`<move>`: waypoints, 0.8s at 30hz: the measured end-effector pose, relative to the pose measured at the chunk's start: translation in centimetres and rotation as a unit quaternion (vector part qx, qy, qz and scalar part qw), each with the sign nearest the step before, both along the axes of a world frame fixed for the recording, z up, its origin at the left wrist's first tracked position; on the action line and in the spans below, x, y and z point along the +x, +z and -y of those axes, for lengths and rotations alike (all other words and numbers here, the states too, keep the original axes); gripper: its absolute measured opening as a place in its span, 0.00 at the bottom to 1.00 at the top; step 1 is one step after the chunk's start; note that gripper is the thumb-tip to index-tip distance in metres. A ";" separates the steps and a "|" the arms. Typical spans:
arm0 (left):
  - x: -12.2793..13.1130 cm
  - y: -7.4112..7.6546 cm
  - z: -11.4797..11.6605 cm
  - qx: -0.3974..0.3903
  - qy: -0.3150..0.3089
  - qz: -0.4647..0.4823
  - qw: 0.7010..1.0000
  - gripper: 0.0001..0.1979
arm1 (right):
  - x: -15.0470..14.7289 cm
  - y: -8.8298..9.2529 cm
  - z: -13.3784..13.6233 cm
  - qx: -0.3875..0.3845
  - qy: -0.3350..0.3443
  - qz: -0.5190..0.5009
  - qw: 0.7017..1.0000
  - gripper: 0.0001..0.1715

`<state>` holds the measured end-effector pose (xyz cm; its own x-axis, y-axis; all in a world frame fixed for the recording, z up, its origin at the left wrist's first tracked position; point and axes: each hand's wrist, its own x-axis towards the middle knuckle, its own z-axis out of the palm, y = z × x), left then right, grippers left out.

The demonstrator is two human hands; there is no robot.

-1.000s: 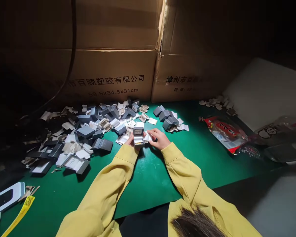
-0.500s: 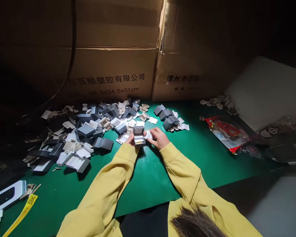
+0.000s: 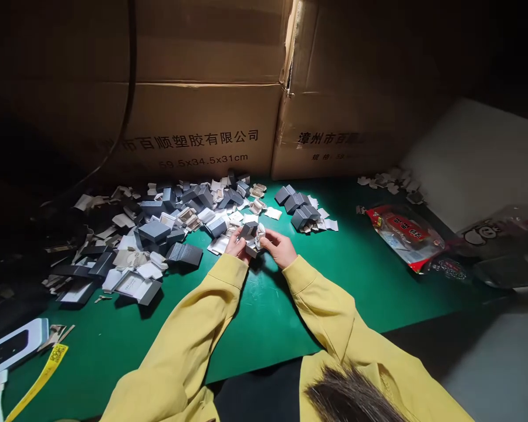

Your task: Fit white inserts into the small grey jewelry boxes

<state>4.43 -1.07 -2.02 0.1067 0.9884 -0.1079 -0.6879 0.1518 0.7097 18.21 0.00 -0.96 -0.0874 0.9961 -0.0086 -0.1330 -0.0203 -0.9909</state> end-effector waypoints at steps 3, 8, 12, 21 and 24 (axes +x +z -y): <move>0.0 -0.3 -0.1 0.004 0.007 -0.011 1.000 0.23 | -0.6 -0.3 0.2 -0.018 -0.007 0.010 1.000 0.31; 0.2 -0.9 -0.4 0.019 0.035 -0.033 0.999 0.26 | -0.4 -0.5 0.4 0.016 -0.026 0.110 0.993 0.28; 0.5 -1.3 -0.5 0.034 0.075 -0.054 0.995 0.27 | 0.2 -0.6 0.3 0.042 -0.006 0.224 0.974 0.26; 0.5 -1.2 -0.4 0.046 0.074 -0.063 0.994 0.29 | 0.9 -0.5 0.5 0.102 0.087 0.385 0.913 0.16; 0.3 -1.3 -0.6 0.042 0.077 -0.068 0.994 0.29 | 0.2 -0.4 1.3 0.140 0.066 0.454 0.877 0.16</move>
